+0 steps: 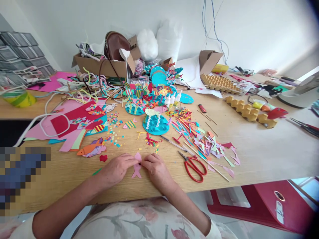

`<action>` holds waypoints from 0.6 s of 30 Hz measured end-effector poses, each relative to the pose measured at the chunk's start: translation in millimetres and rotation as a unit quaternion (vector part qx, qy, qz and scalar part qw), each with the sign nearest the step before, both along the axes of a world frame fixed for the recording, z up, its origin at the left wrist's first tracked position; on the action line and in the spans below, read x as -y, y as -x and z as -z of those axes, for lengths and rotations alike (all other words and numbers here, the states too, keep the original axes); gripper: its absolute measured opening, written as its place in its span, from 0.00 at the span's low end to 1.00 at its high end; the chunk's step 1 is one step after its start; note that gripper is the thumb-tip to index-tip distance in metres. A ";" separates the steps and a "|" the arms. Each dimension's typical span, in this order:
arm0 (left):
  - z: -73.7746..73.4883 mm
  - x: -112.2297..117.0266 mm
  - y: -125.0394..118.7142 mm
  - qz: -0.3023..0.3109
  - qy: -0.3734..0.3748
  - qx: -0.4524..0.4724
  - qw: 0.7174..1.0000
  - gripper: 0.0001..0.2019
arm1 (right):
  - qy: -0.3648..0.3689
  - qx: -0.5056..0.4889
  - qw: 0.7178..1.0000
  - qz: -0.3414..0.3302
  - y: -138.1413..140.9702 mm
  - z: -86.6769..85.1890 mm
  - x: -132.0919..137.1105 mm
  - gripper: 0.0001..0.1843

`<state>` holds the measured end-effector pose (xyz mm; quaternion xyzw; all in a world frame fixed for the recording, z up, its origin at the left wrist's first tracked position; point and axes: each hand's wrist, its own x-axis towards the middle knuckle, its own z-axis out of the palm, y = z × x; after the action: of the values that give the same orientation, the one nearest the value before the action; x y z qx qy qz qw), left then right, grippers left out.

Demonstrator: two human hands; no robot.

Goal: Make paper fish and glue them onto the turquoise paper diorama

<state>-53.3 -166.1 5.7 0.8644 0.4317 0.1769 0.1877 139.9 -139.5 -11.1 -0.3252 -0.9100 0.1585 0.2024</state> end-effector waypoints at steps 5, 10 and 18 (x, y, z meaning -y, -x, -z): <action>-2.3 1.2 -1.9 -0.002 0.010 -0.020 1.000 0.16 | -0.004 0.012 1.000 -0.005 -0.4 0.6 0.1 0.09; -3.1 1.5 -4.4 -0.004 0.012 -0.011 1.000 0.15 | 0.002 0.006 1.000 -0.007 -0.8 3.8 0.3 0.10; -4.3 -0.9 -9.0 -0.018 0.013 0.003 1.000 0.14 | 0.008 -0.006 1.000 0.001 0.1 2.5 0.6 0.09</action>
<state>-44.3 -165.2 10.0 0.8534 0.4491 0.1771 0.1965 139.9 -140.1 -13.7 -0.3269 -0.9072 0.1675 0.2049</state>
